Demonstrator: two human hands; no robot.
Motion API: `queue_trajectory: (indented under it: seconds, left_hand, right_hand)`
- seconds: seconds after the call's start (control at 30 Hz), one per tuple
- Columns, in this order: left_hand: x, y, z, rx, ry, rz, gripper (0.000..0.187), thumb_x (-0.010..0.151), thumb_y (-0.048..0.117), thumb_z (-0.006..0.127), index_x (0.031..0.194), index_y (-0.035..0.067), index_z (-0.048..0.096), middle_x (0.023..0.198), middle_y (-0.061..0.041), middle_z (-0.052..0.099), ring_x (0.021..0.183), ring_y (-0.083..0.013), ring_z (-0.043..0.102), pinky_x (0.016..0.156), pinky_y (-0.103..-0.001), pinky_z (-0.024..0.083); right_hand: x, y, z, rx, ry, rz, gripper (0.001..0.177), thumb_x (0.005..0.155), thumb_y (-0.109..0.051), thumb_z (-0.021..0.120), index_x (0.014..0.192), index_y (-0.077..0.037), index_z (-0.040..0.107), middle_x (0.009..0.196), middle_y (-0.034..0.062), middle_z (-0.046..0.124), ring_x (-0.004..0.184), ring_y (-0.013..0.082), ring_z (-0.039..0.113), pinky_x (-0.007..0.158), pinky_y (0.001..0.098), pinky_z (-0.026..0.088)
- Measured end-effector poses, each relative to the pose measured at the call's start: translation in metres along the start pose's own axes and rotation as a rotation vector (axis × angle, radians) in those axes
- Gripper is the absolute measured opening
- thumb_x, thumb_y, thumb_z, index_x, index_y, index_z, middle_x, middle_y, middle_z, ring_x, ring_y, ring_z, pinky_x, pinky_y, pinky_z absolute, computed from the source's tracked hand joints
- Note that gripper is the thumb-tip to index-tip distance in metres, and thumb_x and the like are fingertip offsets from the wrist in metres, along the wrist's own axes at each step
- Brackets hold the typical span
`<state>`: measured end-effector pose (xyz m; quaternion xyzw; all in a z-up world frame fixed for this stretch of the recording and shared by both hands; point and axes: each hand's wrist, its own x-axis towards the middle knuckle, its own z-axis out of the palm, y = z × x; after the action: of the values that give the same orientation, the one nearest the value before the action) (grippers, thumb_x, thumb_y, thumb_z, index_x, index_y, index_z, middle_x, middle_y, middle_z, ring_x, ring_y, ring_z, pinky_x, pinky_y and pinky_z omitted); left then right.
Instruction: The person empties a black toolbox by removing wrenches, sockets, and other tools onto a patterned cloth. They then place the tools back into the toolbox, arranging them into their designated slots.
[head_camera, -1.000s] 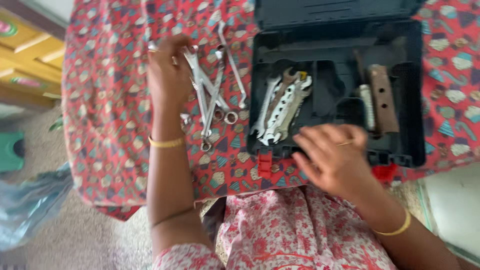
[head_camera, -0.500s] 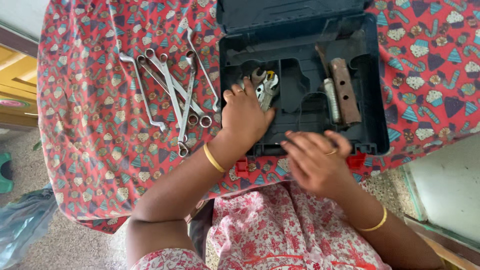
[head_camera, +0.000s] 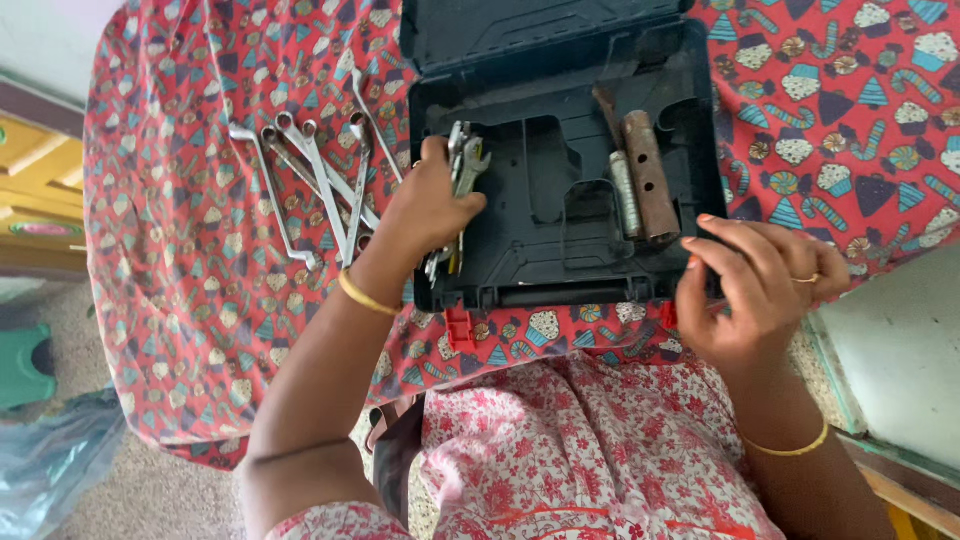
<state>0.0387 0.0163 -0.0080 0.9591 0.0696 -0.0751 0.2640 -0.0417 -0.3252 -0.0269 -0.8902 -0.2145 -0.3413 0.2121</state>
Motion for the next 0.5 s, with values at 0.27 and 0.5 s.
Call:
queue_trajectory:
  seconds: [0.27, 0.5]
  left_hand:
    - [-0.01, -0.028, -0.037, -0.708, 0.032, 0.072, 0.06, 0.083, 0.012, 0.066, 0.139, 0.002, 0.047, 0.105, -0.008, 0.067, 0.094, -0.0183, 0.065, 0.086, -0.031, 0.055]
    - [0.013, -0.101, -0.074, -0.915, 0.203, 0.132, 0.049, 0.081, 0.0, 0.071, 0.128, -0.003, 0.056, 0.107, -0.007, 0.069, 0.095, -0.0176, 0.068, 0.088, -0.033, 0.057]
  right_hand:
    - [-0.015, 0.035, -0.006, -0.114, -0.007, 0.024, 0.011, 0.102, -0.007, 0.073, 0.112, -0.013, 0.074, 0.123, -0.0005, 0.075, 0.113, 0.0192, 0.062, 0.116, 0.0379, 0.026]
    - [-0.012, 0.049, 0.004, -0.121, 0.007, -0.033, 0.014, 0.104, -0.001, 0.071, 0.113, -0.011, 0.073, 0.124, 0.003, 0.073, 0.112, 0.0247, 0.062, 0.113, 0.0359, 0.034]
